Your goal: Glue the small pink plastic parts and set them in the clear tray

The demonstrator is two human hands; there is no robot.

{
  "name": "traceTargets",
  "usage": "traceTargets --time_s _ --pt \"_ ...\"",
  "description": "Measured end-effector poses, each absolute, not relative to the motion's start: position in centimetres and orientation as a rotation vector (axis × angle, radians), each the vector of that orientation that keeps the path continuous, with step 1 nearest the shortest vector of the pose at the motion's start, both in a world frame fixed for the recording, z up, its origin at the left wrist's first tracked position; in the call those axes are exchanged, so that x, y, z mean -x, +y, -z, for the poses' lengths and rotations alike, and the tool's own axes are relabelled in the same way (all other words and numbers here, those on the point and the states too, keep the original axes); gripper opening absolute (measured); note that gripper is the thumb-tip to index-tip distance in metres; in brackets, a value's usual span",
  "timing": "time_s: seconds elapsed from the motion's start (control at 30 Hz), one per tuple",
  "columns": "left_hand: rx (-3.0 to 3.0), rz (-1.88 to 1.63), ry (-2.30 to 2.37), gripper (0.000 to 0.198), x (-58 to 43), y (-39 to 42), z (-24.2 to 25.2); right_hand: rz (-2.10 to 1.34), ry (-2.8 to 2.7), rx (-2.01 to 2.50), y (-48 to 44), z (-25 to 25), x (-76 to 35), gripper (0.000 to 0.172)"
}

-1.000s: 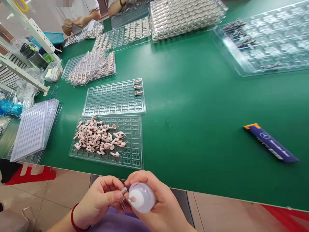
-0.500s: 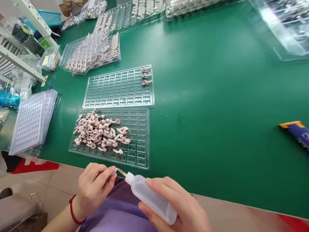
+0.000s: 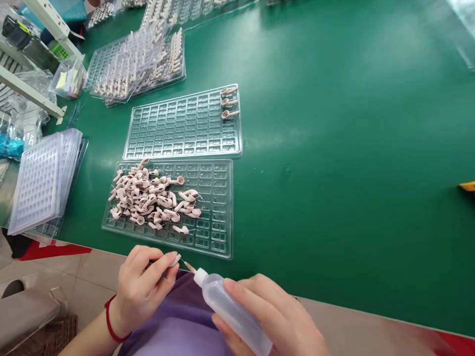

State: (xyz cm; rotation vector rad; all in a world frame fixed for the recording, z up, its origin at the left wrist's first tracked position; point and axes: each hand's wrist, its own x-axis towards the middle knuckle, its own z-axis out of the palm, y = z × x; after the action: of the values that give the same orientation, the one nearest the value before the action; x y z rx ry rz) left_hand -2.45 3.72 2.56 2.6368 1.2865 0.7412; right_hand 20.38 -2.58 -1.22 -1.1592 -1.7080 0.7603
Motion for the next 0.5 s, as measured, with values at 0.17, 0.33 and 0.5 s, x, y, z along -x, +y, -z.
traceTargets --time_s 0.17,0.33,0.5 --pt "-2.644 -0.738 1.289 0.015 2.32 3.76 -2.67 -0.745 -1.708 1.195 -3.07 1.74 -20.35 0.068" --pt "-2.641 -0.738 1.291 0.015 2.23 3.74 -2.72 -0.749 -1.699 1.200 -3.55 2.19 -20.17 0.069" --pt "-2.638 -0.743 1.292 0.016 2.23 3.77 -2.73 -0.752 -1.670 1.204 -3.34 1.98 -20.06 0.064"
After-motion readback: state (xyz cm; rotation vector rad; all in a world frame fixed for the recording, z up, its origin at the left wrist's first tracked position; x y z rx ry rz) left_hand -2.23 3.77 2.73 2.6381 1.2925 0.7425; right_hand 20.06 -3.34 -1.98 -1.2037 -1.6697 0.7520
